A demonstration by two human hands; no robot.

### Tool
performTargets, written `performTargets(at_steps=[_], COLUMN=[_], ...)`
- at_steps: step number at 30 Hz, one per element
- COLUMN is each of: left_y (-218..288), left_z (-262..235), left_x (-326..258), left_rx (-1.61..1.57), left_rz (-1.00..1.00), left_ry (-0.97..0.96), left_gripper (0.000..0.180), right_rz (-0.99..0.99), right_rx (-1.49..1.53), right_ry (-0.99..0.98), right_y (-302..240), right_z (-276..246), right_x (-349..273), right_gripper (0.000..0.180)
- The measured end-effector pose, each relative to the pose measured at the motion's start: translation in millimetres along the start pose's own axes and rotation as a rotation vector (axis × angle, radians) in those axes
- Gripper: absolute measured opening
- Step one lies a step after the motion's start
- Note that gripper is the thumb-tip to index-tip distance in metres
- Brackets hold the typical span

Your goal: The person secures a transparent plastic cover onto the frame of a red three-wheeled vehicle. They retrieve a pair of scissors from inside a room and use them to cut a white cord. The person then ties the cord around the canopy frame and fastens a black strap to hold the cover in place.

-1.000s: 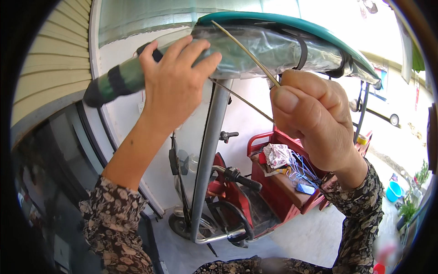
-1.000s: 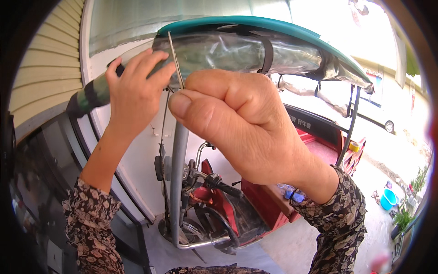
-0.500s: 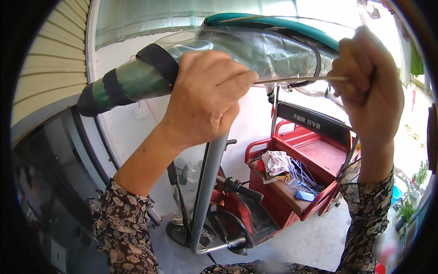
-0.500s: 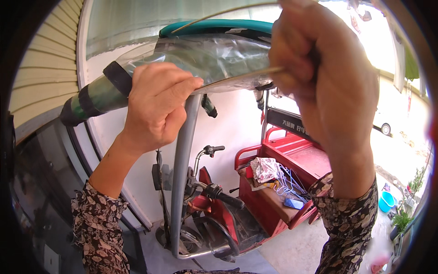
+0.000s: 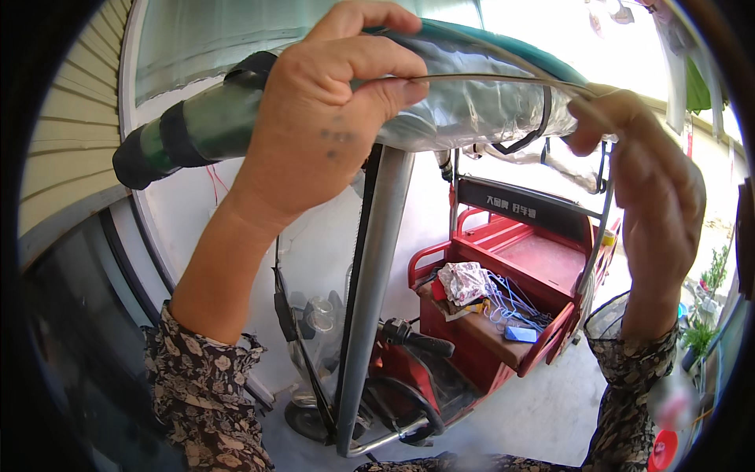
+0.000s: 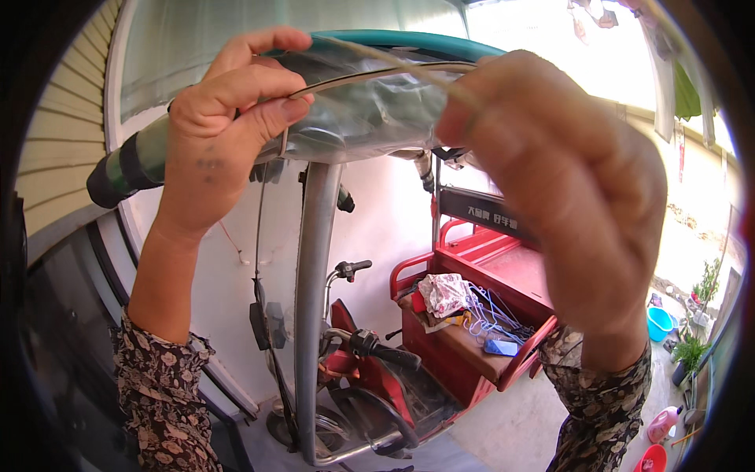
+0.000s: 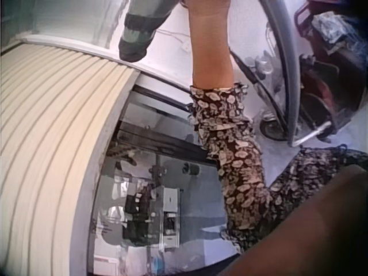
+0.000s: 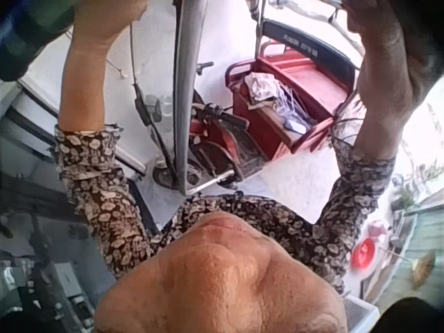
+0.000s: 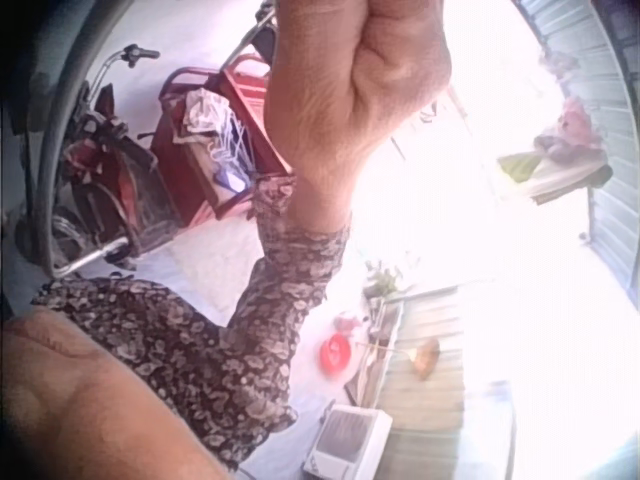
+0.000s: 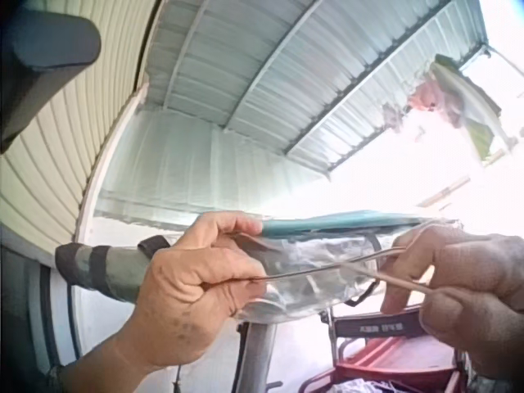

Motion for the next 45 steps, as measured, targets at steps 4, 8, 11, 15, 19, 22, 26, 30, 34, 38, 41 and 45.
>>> performTargets(at_steps=[4, 8, 11, 15, 19, 22, 26, 30, 34, 38, 41, 45], left_y=[2, 1, 0, -7, -6, -4, -6, -10, -12, -19, -18, -18], left_z=[3, 0, -2, -4, -1, -2, -8, -9, -14, -14, -14, -16], left_x=[-1, -1, -6, -4, -6, -5, 3, 8, 11, 6, 7, 8], left_rx=[0.082, 0.057, 0.041, -0.068, -0.057, -0.025, 0.079, -0.074, -0.253, -0.379, -0.429, -0.457], left_rz=[0.096, -0.012, -0.044, -0.130, -0.222, -0.154, -0.055, -0.351, -0.402, -0.410, -0.399, -0.391], left_ry=[-0.041, -0.027, -0.038, -0.066, -0.036, -0.041, -0.102, -0.225, -0.320, -0.349, -0.417, -0.457], left_gripper=[0.005, 0.005, 0.005, 0.005, 0.007, 0.008, 0.012, 0.016, 0.015, 0.013, 0.011, 0.008], right_rz=[-0.239, -0.190, -0.004, 0.019, -0.085, 0.078, 0.070, 0.022, -0.023, -0.442, -0.424, -0.438], right_rx=[-0.353, -0.401, -0.222, -0.147, -0.208, -0.030, 0.033, 0.019, 0.078, 0.020, 0.071, 0.129], right_ry=[-0.078, -0.046, 0.033, 0.065, 0.076, 0.134, 0.149, 0.187, 0.127, -0.039, -0.130, -0.166], right_y=[-21, -16, 3, 15, 16, 25, 24, 20, 2, -29, -46, -41], right_z=[11, 12, 12, 18, 18, 20, 18, 19, 15, 39, 63, 80], right_x=[-10, -12, -18, -21, -23, -22, -18, -14, -2, 6, 0, 2], right_gripper=[0.021, 0.024, 0.026, 0.027, 0.027, 0.026, 0.022, 0.030, 0.030, 0.025, 0.026, 0.032])
Point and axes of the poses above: each hand's wrist, its own x-axis towards the middle knuckle, its own z-axis out of the palm, y = z × x, the point moved 5 cm from there along x, towards the middle knuckle, and after that the axes turned 9 degrees about -z, right-handed, at the moved point
